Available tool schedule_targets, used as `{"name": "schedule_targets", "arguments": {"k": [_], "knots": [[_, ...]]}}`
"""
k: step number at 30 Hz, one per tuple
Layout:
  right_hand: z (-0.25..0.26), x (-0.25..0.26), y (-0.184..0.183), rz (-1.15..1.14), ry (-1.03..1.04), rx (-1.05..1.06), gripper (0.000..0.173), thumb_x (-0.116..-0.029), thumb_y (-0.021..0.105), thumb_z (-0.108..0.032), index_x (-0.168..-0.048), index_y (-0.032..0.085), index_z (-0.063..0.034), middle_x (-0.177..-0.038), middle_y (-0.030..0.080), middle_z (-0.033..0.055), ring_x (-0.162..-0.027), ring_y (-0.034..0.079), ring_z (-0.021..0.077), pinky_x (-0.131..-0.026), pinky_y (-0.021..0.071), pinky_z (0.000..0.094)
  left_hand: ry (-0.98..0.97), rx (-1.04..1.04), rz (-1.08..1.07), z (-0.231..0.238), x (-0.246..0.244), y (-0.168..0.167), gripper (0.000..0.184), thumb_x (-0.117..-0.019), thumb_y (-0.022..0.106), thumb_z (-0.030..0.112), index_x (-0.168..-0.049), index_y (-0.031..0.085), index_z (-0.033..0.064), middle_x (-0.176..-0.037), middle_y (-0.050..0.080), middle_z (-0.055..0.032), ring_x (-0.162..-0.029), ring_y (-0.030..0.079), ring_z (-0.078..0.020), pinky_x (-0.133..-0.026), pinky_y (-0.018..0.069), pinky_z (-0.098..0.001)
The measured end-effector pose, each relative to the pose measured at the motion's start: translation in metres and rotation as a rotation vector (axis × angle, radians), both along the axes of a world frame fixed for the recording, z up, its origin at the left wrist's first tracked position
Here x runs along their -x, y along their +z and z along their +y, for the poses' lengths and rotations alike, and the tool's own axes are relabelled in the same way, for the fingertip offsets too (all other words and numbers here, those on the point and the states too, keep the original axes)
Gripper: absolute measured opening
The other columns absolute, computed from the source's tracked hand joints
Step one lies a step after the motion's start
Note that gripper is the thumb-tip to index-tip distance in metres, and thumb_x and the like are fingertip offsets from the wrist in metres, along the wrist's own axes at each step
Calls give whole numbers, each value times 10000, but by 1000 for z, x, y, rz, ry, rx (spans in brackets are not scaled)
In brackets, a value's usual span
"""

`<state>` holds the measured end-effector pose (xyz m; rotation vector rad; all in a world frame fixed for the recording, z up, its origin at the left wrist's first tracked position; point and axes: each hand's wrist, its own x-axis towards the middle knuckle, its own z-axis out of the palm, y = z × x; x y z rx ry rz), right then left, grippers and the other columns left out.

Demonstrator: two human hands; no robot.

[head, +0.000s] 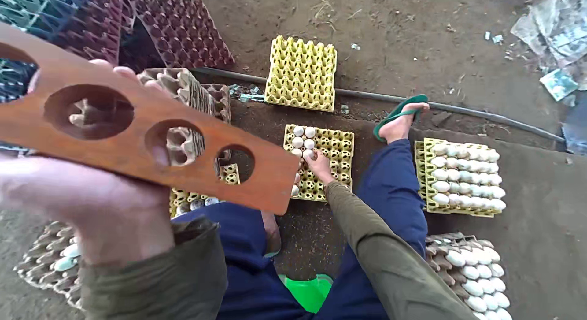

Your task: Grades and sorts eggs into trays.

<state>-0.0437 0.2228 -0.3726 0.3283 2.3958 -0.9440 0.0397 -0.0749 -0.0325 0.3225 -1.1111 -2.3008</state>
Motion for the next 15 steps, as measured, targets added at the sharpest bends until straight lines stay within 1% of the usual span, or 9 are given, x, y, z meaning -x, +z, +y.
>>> {"name": "schedule_targets", "arguments": {"k": [3, 5, 6, 8, 10, 12, 13, 14, 15], "knots": [[-7, 6, -15, -1, -36, -97, 635, -930, 715, -490, -1399, 577, -85, -1241, 676, 232, -1196, 621, 428, -1017, 472, 623, -81, 137, -28, -31, -4, -16, 480, -1102, 159, 267, -1301, 513, 11, -1222, 632, -131, -1136, 641, -251, -992, 545, -400], [0, 6, -11, -14, -123, 26, 577, -922, 749, -386, -1384, 595, -76, -1224, 688, 208, -1170, 639, 377, -1009, 494, 580, -79, 160, -66, -45, -5, -25, 410, -1105, 203, 205, -1291, 509, 7, -1227, 633, -126, -1148, 637, -228, -1001, 540, -355], [6, 5, -6, -22, -199, 155, 503, -955, 714, -301, -1380, 589, -61, -1201, 696, 193, -1109, 668, 325, -964, 530, 526, -68, 174, -75, -52, -6, -31, 384, -1099, 233, 182, -1278, 519, -2, -1234, 633, -132, -1157, 633, -229, -1012, 532, -352], [18, 9, 6, -116, -426, 583, 362, -1081, 463, -184, -1410, 494, -37, -1183, 650, 189, -958, 678, 264, -810, 578, 427, -112, 214, -33, -73, -13, -56, 389, -1089, 301, 209, -1348, 495, -6, -1347, 589, -145, -1254, 588, -249, -1081, 492, -375], [28, 13, 11, -248, -627, 900, 388, -1088, 273, -271, -1351, 484, -79, -1117, 643, 178, -881, 684, 302, -758, 592, 464, -213, 235, 34, -101, -31, -87, 491, -1075, 398, 297, -1463, 420, -3, -1483, 484, -175, -1373, 486, -301, -1155, 422, -432], [28, 24, 9, -228, -644, 807, 352, -1087, 335, -292, -1155, 569, -38, -908, 683, 158, -745, 703, 282, -704, 617, 447, -211, 271, 28, -104, -36, -92, 509, -1075, 407, 314, -1468, 413, -9, -1481, 482, -181, -1370, 484, -305, -1150, 423, -424], [25, 31, 5, -154, -513, 634, 293, -1100, 414, -255, -1101, 594, -24, -843, 677, 127, -707, 694, 237, -702, 621, 415, -216, 279, 19, -97, -32, -83, 482, -1085, 364, 283, -1462, 405, -14, -1471, 485, -172, -1365, 489, -288, -1149, 425, -405], [23, 37, 3, -69, -304, 415, 223, -1072, 526, -198, -1156, 623, -16, -899, 689, 141, -754, 695, 238, -736, 607, 426, -157, 252, -20, -81, -25, -66, 414, -1096, 317, 218, -1403, 451, -24, -1407, 538, -166, -1314, 541, -273, -1125, 460, -382], [19, 41, 3, -11, -90, 211, 282, -1001, 630, -148, -1258, 611, -33, -1048, 688, 197, -881, 692, 318, -798, 581, 512, -3, 194, -107, -55, -12, -45, 328, -1098, 302, 149, -1248, 542, -15, -1238, 636, -147, -1168, 642, -243, -1029, 538, -339]]}}
